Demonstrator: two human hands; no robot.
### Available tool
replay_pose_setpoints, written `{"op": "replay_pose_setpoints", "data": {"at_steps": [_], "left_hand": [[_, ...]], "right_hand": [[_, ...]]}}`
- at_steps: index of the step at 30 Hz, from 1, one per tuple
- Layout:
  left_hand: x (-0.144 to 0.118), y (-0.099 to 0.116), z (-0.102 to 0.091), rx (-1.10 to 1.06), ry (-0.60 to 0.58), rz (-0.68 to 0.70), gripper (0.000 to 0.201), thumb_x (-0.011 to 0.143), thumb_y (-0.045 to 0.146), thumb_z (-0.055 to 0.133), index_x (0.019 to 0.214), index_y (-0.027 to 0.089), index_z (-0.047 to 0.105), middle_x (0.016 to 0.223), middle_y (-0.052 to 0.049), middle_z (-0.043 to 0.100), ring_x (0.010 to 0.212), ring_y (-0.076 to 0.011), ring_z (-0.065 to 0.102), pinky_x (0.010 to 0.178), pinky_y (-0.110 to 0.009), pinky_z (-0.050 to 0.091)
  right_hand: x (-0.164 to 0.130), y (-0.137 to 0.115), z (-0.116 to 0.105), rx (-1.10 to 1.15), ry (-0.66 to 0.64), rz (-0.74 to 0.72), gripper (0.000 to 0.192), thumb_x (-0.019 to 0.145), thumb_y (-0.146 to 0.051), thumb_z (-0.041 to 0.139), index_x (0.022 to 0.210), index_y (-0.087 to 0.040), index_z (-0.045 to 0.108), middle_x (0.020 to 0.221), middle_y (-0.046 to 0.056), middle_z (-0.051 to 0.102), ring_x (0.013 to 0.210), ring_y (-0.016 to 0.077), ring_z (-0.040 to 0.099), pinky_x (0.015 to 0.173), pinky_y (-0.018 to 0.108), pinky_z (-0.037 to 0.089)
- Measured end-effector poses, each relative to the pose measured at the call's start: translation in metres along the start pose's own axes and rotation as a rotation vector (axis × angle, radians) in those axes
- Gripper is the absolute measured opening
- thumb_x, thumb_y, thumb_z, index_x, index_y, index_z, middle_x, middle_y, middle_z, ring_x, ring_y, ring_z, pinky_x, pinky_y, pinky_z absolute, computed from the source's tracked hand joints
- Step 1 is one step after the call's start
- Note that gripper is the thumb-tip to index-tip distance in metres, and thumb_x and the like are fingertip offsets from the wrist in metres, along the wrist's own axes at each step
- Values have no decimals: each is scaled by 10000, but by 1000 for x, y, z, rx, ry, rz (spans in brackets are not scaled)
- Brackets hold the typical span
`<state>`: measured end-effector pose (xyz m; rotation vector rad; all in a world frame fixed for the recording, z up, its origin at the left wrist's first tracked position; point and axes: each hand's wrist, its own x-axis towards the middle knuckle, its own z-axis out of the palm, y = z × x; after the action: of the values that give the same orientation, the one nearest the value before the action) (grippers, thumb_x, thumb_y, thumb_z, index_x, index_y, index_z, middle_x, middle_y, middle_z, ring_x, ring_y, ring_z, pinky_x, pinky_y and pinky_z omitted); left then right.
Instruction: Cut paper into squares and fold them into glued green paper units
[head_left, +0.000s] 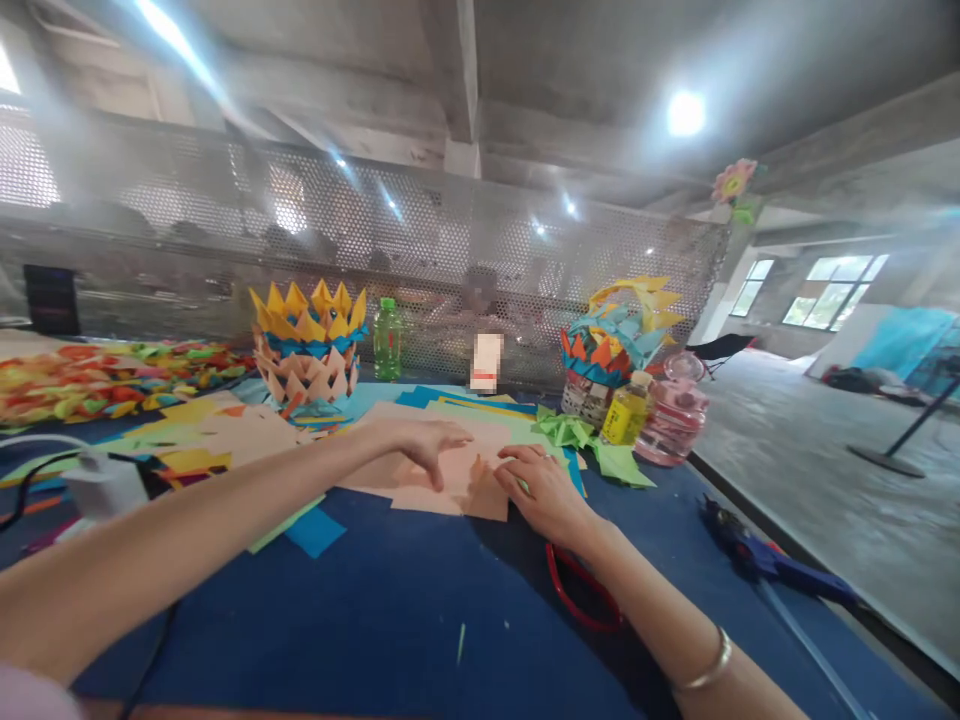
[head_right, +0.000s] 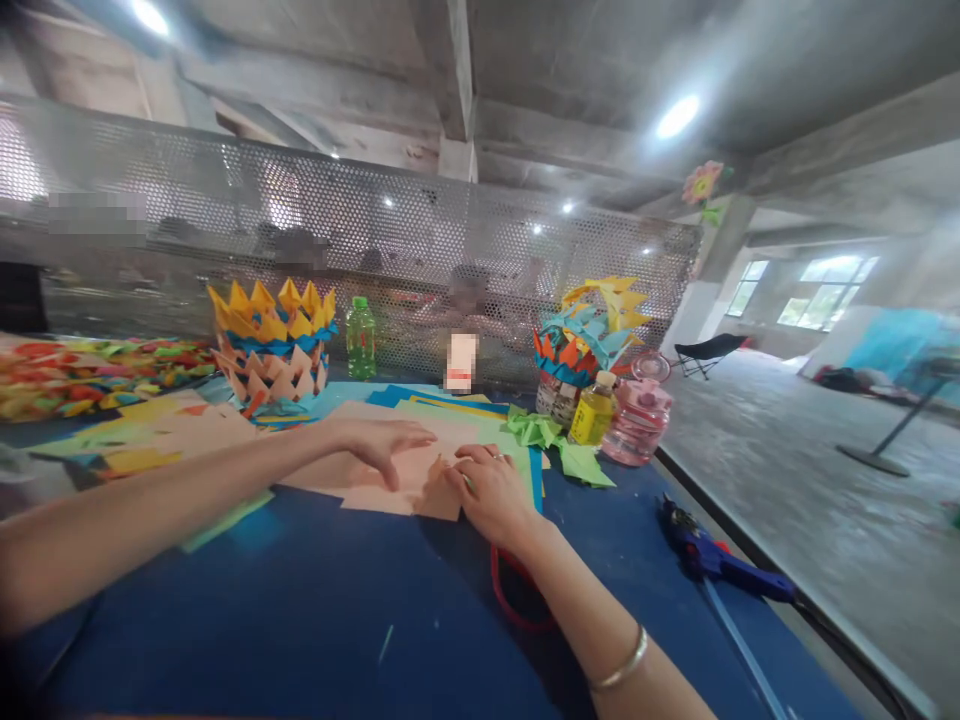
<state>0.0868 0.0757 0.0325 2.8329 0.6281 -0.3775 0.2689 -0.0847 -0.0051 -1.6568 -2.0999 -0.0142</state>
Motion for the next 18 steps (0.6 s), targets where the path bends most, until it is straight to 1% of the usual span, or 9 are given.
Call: {"op": "replay_pose_setpoints", "data": {"at_steps": [2, 4, 7, 9, 12, 14, 16, 18], "left_hand": [[9, 3, -6, 19, -22, -16, 989, 530, 375, 805, 1403, 136, 409, 1461, -194, 433, 1344, -331, 381, 1091, -403, 298], [14, 6, -8, 42, -32, -39, 969, 487, 369, 817, 1359, 145, 458, 1413, -191, 482, 1284, -336, 442, 1048, -391, 344], [17, 8, -10, 68, -42, -88, 927, 452, 385, 823, 1296, 178, 501, 1358, -172, 536, 1197, -334, 513, 977, -382, 398], [19, 8, -11, 71, -47, -118, 927, 434, 401, 827, 1276, 182, 506, 1331, -169, 560, 1156, -331, 543, 935, -371, 422], [19, 6, -12, 63, -27, -143, 891, 449, 416, 815, 1255, 176, 524, 1311, -166, 579, 1143, -335, 547, 909, -355, 426], [17, 3, -13, 55, -3, -157, 782, 497, 422, 790, 1199, 156, 571, 1259, -163, 609, 1113, -344, 553, 885, -355, 428], [13, -3, -14, 44, 16, -169, 599, 563, 418, 756, 1079, 140, 635, 1125, -135, 665, 1017, -332, 584, 827, -346, 439], [8, -11, -16, 33, 30, -176, 405, 633, 391, 728, 941, 134, 669, 968, -90, 686, 916, -299, 604, 777, -334, 448]], "right_hand": [[4, 3, -1, -20, -38, 6, 471, 1020, -399, 291, 999, -212, 723, 1332, 69, 585, 1209, 249, 486, 953, 421, 386], [10, 7, 0, -29, -68, -21, 508, 1025, -405, 251, 1004, -226, 726, 1362, 55, 571, 1220, 257, 492, 956, 432, 384], [18, 12, 4, -24, -99, -74, 440, 1016, -380, 297, 1014, -255, 719, 1305, 29, 622, 1188, 238, 529, 937, 407, 401], [20, 13, 7, -31, -107, -82, 391, 1007, -355, 331, 1059, -247, 704, 1266, 36, 648, 1182, 234, 536, 934, 400, 407], [20, 13, 5, -51, -95, -45, 373, 1004, -327, 337, 1133, -236, 675, 1337, 51, 601, 1209, 242, 521, 949, 415, 403], [17, 12, -1, -69, -72, -2, 373, 1006, -314, 333, 1199, -231, 641, 1408, 54, 538, 1237, 241, 500, 969, 413, 393], [13, 8, -11, -92, -39, 44, 390, 1010, -323, 329, 1276, -204, 588, 1440, 67, 501, 1267, 249, 467, 994, 415, 379], [8, 1, -22, -116, -8, 80, 419, 1012, -345, 324, 1321, -170, 546, 1458, 83, 474, 1289, 263, 435, 1014, 427, 364]]}}
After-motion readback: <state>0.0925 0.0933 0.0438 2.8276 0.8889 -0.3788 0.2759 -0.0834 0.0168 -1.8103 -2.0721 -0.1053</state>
